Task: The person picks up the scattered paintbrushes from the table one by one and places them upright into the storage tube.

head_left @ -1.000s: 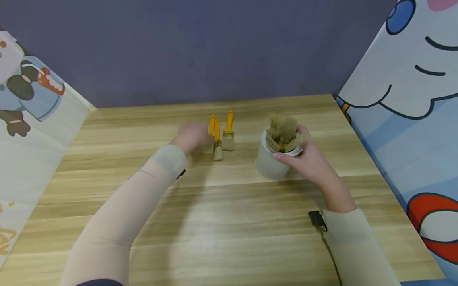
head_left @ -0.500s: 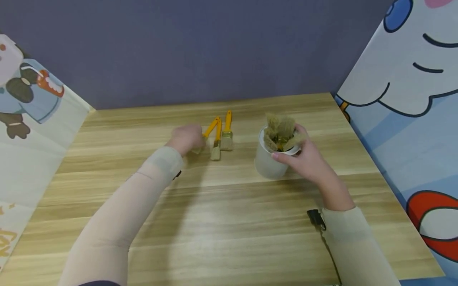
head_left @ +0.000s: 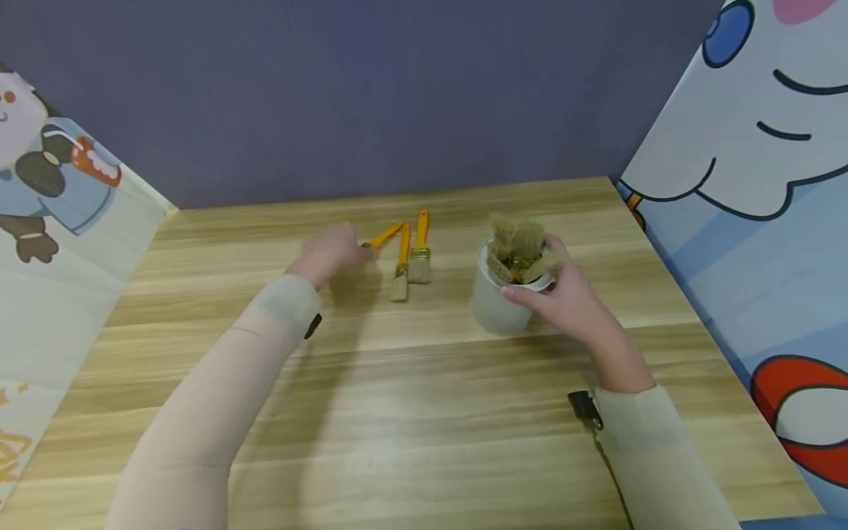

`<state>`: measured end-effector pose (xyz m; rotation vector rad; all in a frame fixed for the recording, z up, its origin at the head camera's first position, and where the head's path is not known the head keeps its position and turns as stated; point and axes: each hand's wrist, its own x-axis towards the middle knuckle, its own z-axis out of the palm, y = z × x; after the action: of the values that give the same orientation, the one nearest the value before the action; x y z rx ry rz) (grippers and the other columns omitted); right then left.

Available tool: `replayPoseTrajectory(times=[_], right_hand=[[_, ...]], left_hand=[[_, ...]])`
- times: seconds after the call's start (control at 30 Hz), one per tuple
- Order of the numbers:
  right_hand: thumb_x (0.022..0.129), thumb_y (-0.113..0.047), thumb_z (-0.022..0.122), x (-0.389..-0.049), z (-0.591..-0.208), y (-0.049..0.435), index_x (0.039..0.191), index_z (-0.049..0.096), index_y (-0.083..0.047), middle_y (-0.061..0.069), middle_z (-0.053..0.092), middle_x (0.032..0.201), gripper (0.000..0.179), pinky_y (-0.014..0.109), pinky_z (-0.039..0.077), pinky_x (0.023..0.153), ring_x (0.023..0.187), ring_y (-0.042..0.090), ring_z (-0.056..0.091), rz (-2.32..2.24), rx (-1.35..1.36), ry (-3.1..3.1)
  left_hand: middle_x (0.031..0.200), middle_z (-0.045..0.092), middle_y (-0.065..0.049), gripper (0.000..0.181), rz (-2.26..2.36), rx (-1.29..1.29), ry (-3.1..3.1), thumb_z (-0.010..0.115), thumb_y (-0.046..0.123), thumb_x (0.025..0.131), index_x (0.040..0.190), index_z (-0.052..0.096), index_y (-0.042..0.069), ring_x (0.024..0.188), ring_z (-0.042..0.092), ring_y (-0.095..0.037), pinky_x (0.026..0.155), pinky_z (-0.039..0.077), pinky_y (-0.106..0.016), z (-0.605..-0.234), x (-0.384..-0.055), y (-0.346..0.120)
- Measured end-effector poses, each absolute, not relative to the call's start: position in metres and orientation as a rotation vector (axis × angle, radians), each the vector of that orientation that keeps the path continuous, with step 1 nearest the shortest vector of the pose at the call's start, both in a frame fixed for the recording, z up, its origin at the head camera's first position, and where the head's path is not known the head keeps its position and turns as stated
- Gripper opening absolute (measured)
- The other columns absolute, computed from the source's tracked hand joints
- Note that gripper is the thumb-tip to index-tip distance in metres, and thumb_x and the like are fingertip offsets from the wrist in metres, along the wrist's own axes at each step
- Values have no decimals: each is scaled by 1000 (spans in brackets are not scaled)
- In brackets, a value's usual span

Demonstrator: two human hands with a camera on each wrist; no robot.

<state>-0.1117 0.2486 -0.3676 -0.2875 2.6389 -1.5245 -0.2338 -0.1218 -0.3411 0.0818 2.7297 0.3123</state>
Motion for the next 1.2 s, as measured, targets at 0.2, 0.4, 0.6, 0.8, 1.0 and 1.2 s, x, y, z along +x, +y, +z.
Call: replayPoseTrajectory(times=[0.2, 0.4, 0.6, 0.8, 1.0, 1.2], right_hand=[[93, -33, 84, -113, -366, 248, 172, 4, -20, 24, 35, 168, 113, 70, 32, 123, 156, 45, 36, -1493, -262, 2658], [93, -33, 84, -114, -368, 250, 172, 4, -20, 23, 36, 168, 113, 69, 31, 124, 156, 45, 36, -1514, -263, 2646], [93, -35, 83, -113, -367, 250, 172, 5, -21, 22, 36, 168, 112, 69, 33, 123, 156, 45, 37, -1505, -254, 2660], [93, -34, 83, -113, -365, 248, 172, 6, -21, 22, 36, 169, 111, 70, 32, 124, 156, 45, 37, -1509, -276, 2665], [93, -35, 83, -112, -364, 248, 172, 4, -19, 24, 36, 168, 113, 69, 32, 124, 156, 46, 37, -1490, -273, 2674], [93, -34, 83, -109, -367, 248, 172, 3, -20, 24, 35, 168, 113, 69, 33, 123, 156, 46, 37, -1512, -267, 2646]], left_hand=[[63, 43, 1, 50, 431, 109, 2837, 65, 39, 103, 62, 49, 17, 51, 29, -12, 51, 36, -31, -315, -243, -132], [90, 70, -14, 35, 557, 126, 2947, 69, 36, 101, 89, 74, 4, 65, 53, -22, 63, 50, -39, -285, -244, -137], [137, 69, -22, 49, 693, 108, 2876, 70, 37, 101, 134, 70, 1, 116, 70, -36, 96, 60, -51, -265, -241, -142], [128, 71, -20, 43, 780, 105, 2877, 71, 34, 100, 132, 73, 6, 116, 66, -34, 88, 58, -43, -255, -239, -150], [110, 75, -13, 40, 881, 100, 2871, 71, 31, 100, 133, 73, 8, 116, 62, -34, 83, 53, -39, -251, -236, -154], [103, 75, -4, 35, 942, 120, 2896, 73, 32, 98, 125, 76, 10, 96, 64, -25, 73, 52, -34, -243, -230, -157]])
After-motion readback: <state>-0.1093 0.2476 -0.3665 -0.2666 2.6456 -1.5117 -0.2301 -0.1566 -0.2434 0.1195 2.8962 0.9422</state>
